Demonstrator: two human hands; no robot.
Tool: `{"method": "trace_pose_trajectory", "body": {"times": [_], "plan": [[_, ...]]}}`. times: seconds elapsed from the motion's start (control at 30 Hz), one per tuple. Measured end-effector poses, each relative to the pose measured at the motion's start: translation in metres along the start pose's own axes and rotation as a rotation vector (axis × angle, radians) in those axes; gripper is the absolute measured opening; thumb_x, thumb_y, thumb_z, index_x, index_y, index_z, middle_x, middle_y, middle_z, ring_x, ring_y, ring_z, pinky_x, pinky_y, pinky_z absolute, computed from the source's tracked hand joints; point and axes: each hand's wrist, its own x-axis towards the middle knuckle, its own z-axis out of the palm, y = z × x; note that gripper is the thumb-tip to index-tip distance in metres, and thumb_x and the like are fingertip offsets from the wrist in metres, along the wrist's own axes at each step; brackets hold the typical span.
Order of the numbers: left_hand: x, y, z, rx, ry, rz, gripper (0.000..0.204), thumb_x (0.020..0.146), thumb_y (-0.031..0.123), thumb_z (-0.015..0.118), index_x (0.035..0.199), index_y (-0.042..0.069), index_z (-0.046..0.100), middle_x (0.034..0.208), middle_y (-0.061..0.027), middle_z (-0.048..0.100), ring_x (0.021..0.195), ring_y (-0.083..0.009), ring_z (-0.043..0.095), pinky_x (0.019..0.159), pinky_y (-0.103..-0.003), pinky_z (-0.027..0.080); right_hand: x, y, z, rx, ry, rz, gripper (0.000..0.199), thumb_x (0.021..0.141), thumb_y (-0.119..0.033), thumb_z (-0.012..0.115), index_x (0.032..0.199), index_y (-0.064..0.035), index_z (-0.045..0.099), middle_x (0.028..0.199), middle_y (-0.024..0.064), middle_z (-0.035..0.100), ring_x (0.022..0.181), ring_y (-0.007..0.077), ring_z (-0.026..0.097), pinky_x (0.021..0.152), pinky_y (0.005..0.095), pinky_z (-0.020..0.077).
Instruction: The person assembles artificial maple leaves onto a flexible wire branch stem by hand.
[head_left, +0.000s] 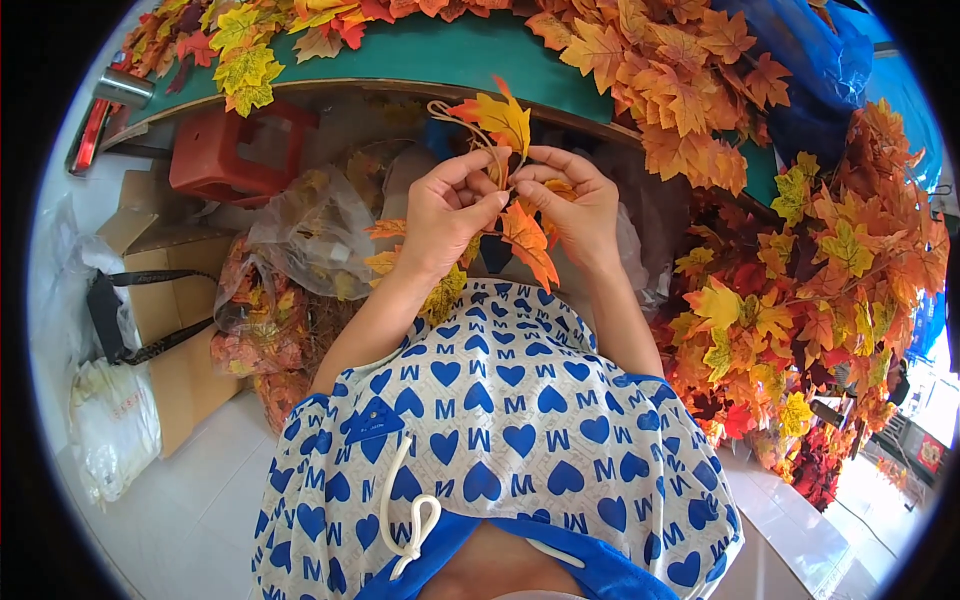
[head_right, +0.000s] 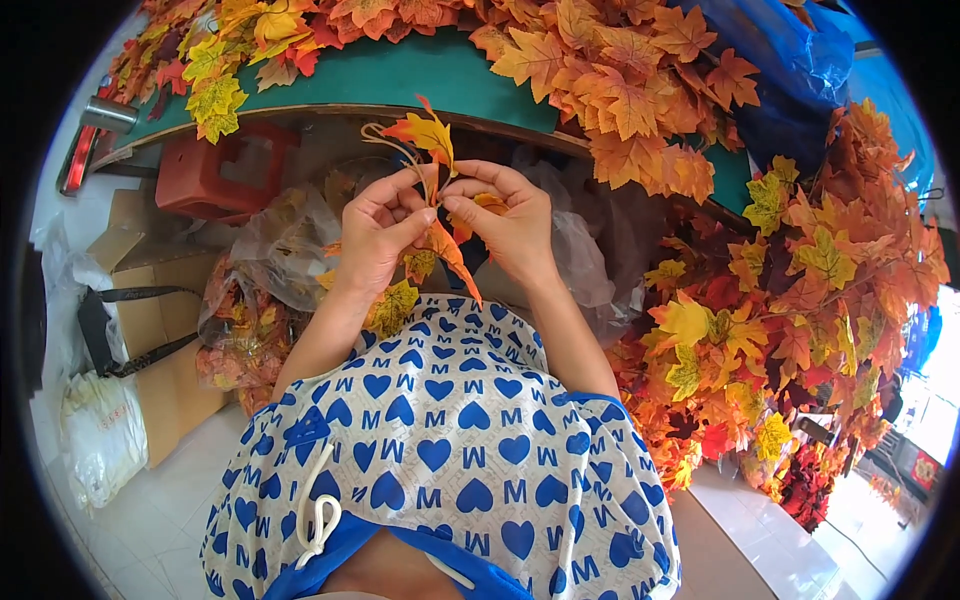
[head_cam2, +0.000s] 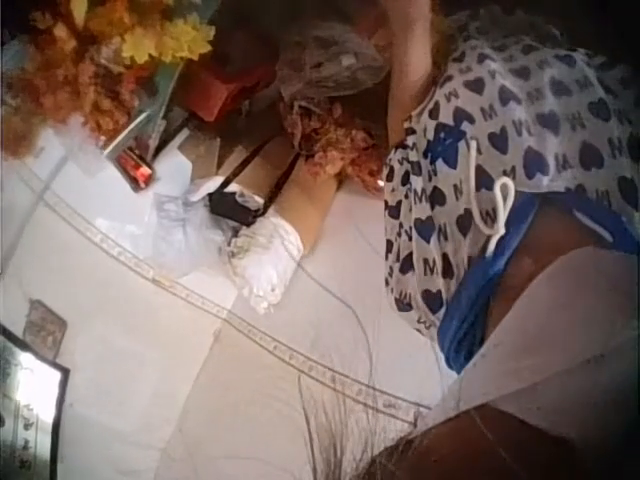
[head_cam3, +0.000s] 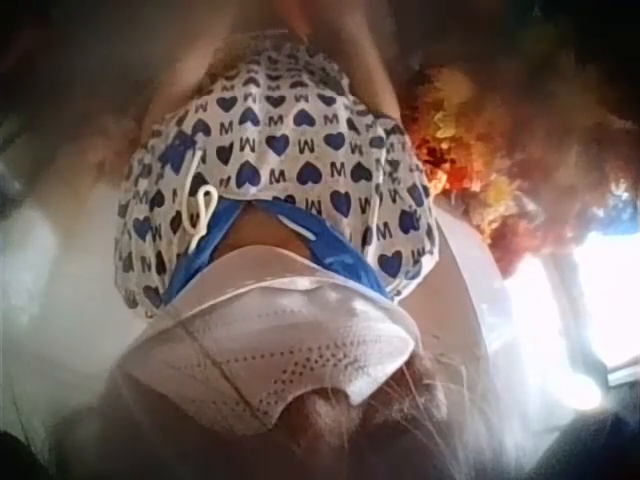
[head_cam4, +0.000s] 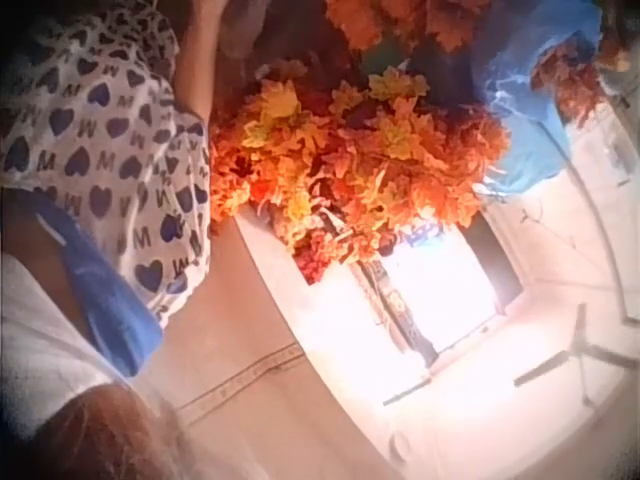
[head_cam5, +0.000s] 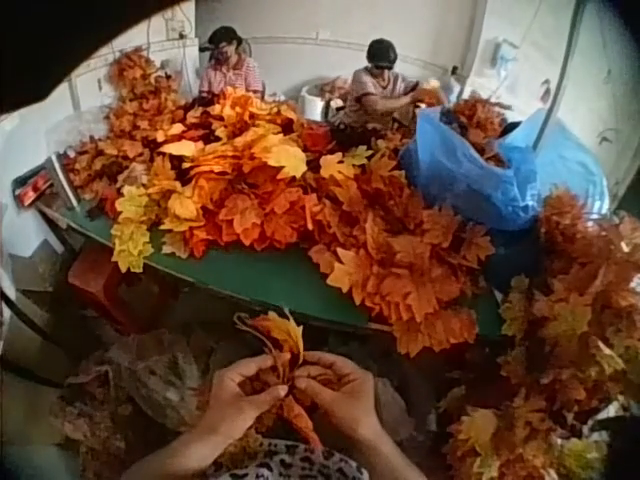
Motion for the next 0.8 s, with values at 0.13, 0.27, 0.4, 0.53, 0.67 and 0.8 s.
{"method": "trace_pose_trajectory", "body": {"times": [0.13,0.27,0.4,0.53,0.67,0.8], "plan": [[-0.001,-0.001,-0.003,0.009,0.006,0.006,0.043,0.077,-0.007,0.064,0.119,0.000,0.057,0.072,0.0027,0.053,0.058,-0.0029,0.049,0.053,-0.015,0.041,-0.001,0.002,0.000,0.040,0.020,0.004,0.037,0.079,0.001,0.069,0.113,0.0053,0.056,0.090,0.0084,0.067,0.082,0.0103,0.062,0.075,0.0224,0.0514],[-0.003,0.001,-0.003,0.021,0.002,-0.006,0.043,0.077,-0.007,0.064,0.119,0.000,0.057,0.072,0.0031,0.053,0.058,-0.0030,0.049,0.052,-0.015,0.041,-0.003,0.003,0.001,0.017,0.010,0.017,0.038,0.078,0.002,0.069,0.113,0.0062,0.056,0.090,0.0089,0.067,0.083,0.0116,0.063,0.076,0.0231,0.0511],[-0.002,-0.002,-0.005,0.020,-0.003,-0.007,0.042,0.077,-0.007,0.064,0.119,0.001,0.058,0.072,0.0028,0.053,0.058,-0.0030,0.049,0.052,-0.016,0.041,-0.003,0.002,0.002,0.037,-0.005,0.065,0.038,0.077,0.003,0.069,0.112,0.0070,0.055,0.089,0.0096,0.067,0.082,0.0126,0.063,0.076,0.0237,0.0510],[-0.001,-0.008,-0.007,0.021,-0.023,0.010,0.043,0.078,-0.007,0.063,0.120,0.001,0.058,0.075,0.0017,0.055,0.059,-0.0039,0.050,0.053,-0.016,0.042,-0.002,0.001,-0.003,-0.010,-0.040,0.054,0.039,0.078,0.002,0.068,0.114,0.0051,0.055,0.089,0.0086,0.067,0.081,0.0104,0.062,0.074,0.0213,0.0511],[0.005,-0.015,-0.011,0.004,-0.045,0.041,0.040,0.079,-0.010,0.061,0.118,0.000,0.058,0.075,-0.0001,0.058,0.059,-0.0054,0.052,0.053,-0.017,0.044,-0.002,0.000,-0.004,0.002,-0.101,0.103,0.039,0.077,0.002,0.070,0.113,0.0052,0.054,0.089,0.0092,0.067,0.080,0.0118,0.063,0.074,0.0225,0.0513],[0.003,-0.014,-0.012,0.125,-0.046,0.047,0.036,0.081,-0.011,0.058,0.115,-0.001,0.060,0.086,-0.0030,0.059,0.061,-0.0068,0.053,0.053,-0.018,0.044,-0.004,-0.002,-0.003,-0.086,-0.086,0.087,0.036,0.077,0.000,0.070,0.110,0.0040,0.055,0.085,0.0077,0.067,0.077,0.0091,0.062,0.071,0.0218,0.0510]]}}
